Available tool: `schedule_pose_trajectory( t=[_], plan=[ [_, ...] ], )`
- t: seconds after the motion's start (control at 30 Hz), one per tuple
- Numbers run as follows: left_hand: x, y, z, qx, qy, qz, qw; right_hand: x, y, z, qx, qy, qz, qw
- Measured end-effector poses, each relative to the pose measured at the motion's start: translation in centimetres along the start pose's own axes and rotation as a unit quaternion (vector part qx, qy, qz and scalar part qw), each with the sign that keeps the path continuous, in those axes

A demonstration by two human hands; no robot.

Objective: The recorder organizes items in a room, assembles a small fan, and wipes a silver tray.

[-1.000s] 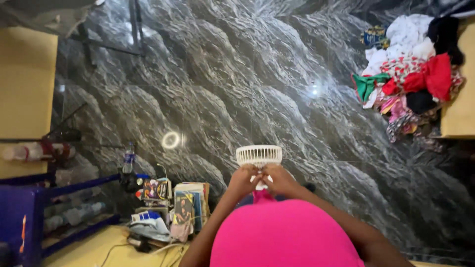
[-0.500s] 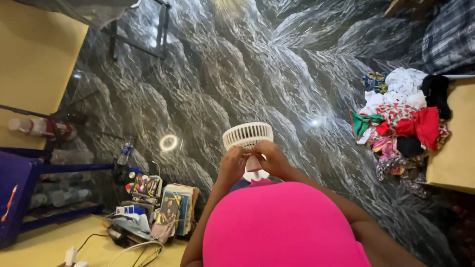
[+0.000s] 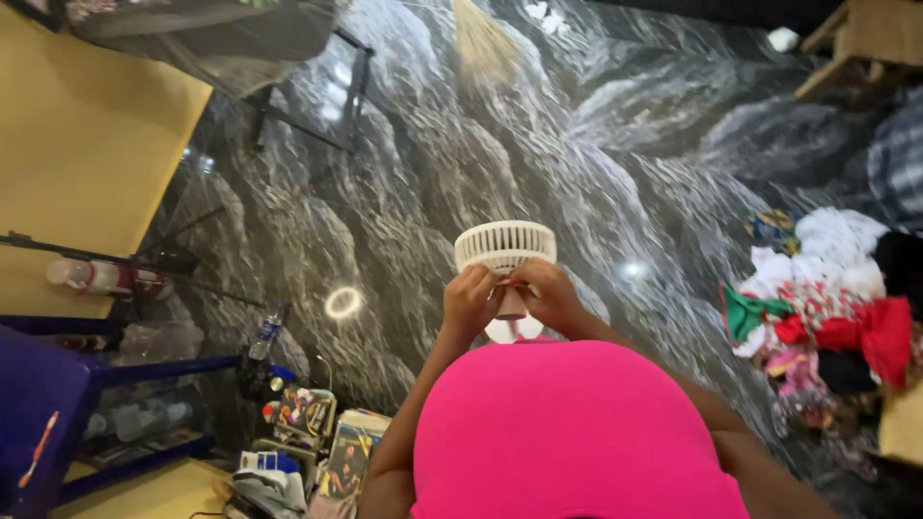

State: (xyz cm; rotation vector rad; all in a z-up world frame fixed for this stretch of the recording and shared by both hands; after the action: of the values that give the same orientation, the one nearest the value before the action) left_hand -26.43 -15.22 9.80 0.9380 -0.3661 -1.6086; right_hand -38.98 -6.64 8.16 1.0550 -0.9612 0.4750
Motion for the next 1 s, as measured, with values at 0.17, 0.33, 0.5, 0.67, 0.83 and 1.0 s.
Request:
schedule_pose_trajectory(
  t=[0.17, 0.33, 0.5, 0.67, 0.83, 1.0],
  plan=[
    [6.8, 0.2, 5.1, -0.024, -0.007, -0.004, 1.0, 1.4, 0.7, 8.5, 0.004, 0.036, -0.005, 0.999],
    [12.2, 0.8, 8.5, -0.033, 0.004, 0.028, 0.999, 1.6, -0.5, 15.4, 0.005, 0.058, 0.005, 0.998],
    [17.2, 0.8, 10.2, -0.063, 0.037, 0.06, 0.996, -0.4, -2.4, 22.0, 0.029, 0.074, 0.034, 0.996],
    [21.3, 1.1, 11.9, -0.091, 0.1, 0.107, 0.985, -3.1, -4.2, 28.4, 0.104, 0.097, 0.092, 0.986],
    [24.6, 1.1, 14.0, -0.108, 0.167, 0.161, 0.967, -4.3, -2.4, 36.6, 0.143, 0.157, 0.134, 0.968],
    [25.4, 2.2, 15.8, -0.155, 0.201, 0.229, 0.94, -2.9, -2.0, 45.4, 0.243, 0.19, 0.072, 0.948]
  ],
)
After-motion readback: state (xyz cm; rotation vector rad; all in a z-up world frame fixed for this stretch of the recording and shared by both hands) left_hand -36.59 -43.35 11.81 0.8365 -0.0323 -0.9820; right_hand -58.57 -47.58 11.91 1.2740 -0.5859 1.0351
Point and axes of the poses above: each hand's wrist, its own z-axis towards the middle knuckle, its own y-axis out of the back of the hand, x = y × z, the point moved 7 cm from there along z, towards the middle knuckle, and after that the axes turned 14 degrees about -y, right-handed, at the moved point
